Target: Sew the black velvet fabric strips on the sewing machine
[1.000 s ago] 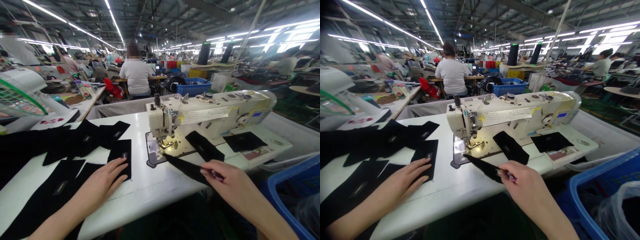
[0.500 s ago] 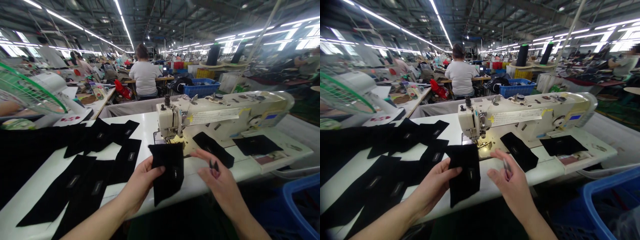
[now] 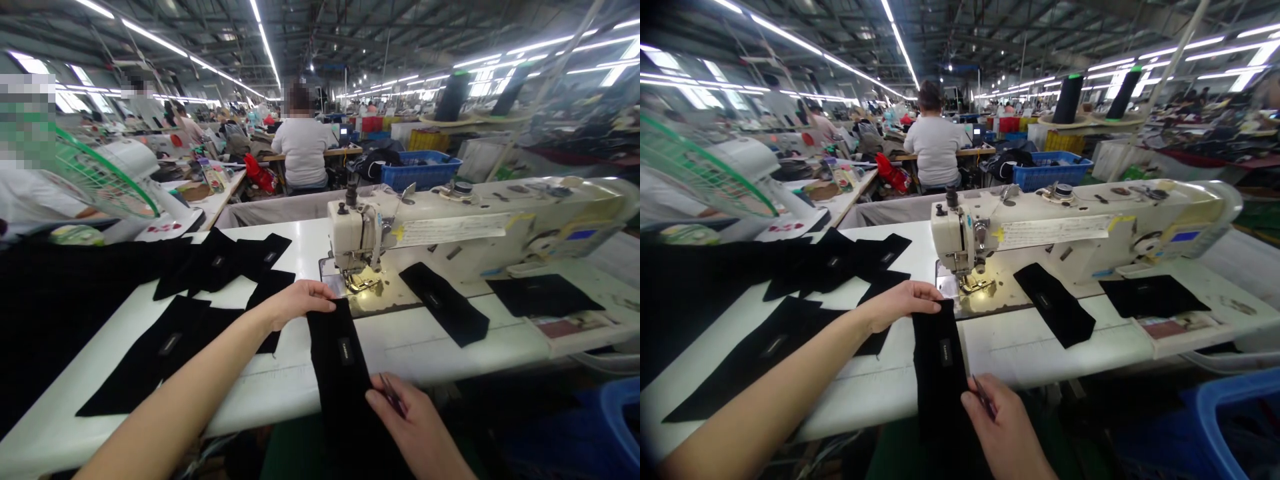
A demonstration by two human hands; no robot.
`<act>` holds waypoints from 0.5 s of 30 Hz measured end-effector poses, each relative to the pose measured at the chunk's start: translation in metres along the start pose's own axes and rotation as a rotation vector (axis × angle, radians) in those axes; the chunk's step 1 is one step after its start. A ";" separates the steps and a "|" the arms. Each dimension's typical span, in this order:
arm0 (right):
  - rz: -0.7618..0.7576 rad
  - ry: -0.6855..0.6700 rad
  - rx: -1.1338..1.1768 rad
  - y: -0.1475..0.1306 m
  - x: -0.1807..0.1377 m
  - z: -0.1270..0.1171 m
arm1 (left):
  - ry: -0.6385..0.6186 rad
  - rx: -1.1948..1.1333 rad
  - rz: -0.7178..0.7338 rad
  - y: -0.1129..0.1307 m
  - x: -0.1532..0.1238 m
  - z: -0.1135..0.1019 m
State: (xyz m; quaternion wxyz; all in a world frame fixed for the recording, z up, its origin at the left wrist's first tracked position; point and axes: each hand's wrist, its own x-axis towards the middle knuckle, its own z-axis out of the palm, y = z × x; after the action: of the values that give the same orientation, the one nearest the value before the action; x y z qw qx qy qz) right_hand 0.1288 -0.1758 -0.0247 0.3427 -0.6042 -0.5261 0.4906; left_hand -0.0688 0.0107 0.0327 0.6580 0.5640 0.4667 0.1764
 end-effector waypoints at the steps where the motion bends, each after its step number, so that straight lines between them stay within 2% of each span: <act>1: -0.016 -0.011 0.010 0.001 -0.001 -0.001 | -0.030 0.007 0.011 0.002 0.003 -0.002; 5: -0.008 0.011 0.037 0.009 -0.003 0.001 | -0.095 0.073 0.053 0.006 0.013 -0.003; 8: -0.035 0.102 -0.001 0.018 -0.002 0.006 | -0.017 0.161 0.119 0.003 0.024 0.001; 11: -0.098 0.190 -0.023 0.022 0.002 0.010 | 0.105 0.345 0.227 -0.006 0.040 0.007; 15: -0.185 0.197 -0.117 0.015 0.006 0.006 | 0.222 0.543 0.391 -0.019 0.054 0.015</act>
State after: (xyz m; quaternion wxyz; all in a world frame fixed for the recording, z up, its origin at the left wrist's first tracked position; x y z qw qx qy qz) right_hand 0.1272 -0.1737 -0.0420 0.4008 -0.6171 -0.5711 0.3640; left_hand -0.0347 0.0371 -0.0087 0.3832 0.7743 0.4486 0.2287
